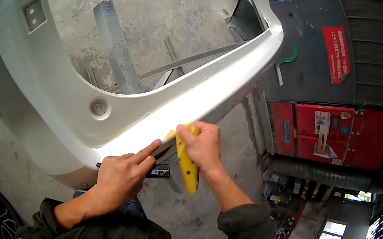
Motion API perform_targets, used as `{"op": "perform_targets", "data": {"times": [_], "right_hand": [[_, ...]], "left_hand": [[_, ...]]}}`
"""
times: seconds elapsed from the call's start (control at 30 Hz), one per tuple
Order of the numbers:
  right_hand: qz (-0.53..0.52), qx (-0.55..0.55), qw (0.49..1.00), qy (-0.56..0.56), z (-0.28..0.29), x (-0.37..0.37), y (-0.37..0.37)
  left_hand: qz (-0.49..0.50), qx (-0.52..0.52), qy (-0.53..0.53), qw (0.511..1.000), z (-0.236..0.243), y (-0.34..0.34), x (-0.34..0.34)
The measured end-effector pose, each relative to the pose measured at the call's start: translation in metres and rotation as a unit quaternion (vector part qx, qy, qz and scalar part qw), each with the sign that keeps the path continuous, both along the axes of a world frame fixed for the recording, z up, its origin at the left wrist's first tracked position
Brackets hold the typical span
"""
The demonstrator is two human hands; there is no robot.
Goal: The person sands a white car bumper with a yellow sanding block and a black sanding pad. The person repeatedly dips the sanding block into a bucket of water and continues sanding the bumper surface.
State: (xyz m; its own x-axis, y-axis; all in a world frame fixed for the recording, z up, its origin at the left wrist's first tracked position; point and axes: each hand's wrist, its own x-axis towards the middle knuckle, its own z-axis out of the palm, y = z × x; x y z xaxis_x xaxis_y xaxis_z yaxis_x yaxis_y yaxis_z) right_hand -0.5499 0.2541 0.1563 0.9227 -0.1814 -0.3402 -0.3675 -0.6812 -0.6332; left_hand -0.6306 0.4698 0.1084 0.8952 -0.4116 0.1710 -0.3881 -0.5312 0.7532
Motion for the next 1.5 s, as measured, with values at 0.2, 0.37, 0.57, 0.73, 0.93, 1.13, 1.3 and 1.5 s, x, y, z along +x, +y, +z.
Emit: {"op": "perform_targets", "data": {"times": [0.2,0.37,0.57,0.73,0.93,1.13,1.3,1.5], "right_hand": [[0.002,-0.020,1.000,-0.018,-0.003,-0.001,0.001],[-0.033,0.010,0.999,-0.002,0.003,0.006,0.003],[-0.063,0.016,0.997,-0.028,0.004,0.013,0.000],[-0.029,-0.013,0.999,0.021,0.007,0.013,-0.008],[-0.109,0.065,0.992,-0.014,0.017,0.020,-0.024],[-0.080,0.046,0.996,-0.014,-0.006,-0.005,-0.013],[-0.142,0.117,0.983,-0.009,0.000,0.009,-0.023],[-0.082,0.098,0.992,-0.010,-0.005,-0.003,-0.020]], "left_hand": [[0.006,-0.009,-0.002,1.000,-0.003,-0.001,0.001],[0.003,-0.011,0.003,1.000,-0.002,0.000,-0.002],[-0.015,-0.009,-0.013,1.000,-0.003,0.003,0.002],[-0.006,-0.015,0.006,1.000,0.000,0.002,0.001],[-0.019,0.006,-0.040,0.999,-0.005,0.001,-0.002],[-0.010,-0.003,-0.047,0.999,-0.006,0.000,-0.001],[-0.015,-0.001,-0.038,0.999,-0.004,0.003,0.001],[-0.013,-0.001,-0.038,0.999,-0.004,0.002,0.001]]}}
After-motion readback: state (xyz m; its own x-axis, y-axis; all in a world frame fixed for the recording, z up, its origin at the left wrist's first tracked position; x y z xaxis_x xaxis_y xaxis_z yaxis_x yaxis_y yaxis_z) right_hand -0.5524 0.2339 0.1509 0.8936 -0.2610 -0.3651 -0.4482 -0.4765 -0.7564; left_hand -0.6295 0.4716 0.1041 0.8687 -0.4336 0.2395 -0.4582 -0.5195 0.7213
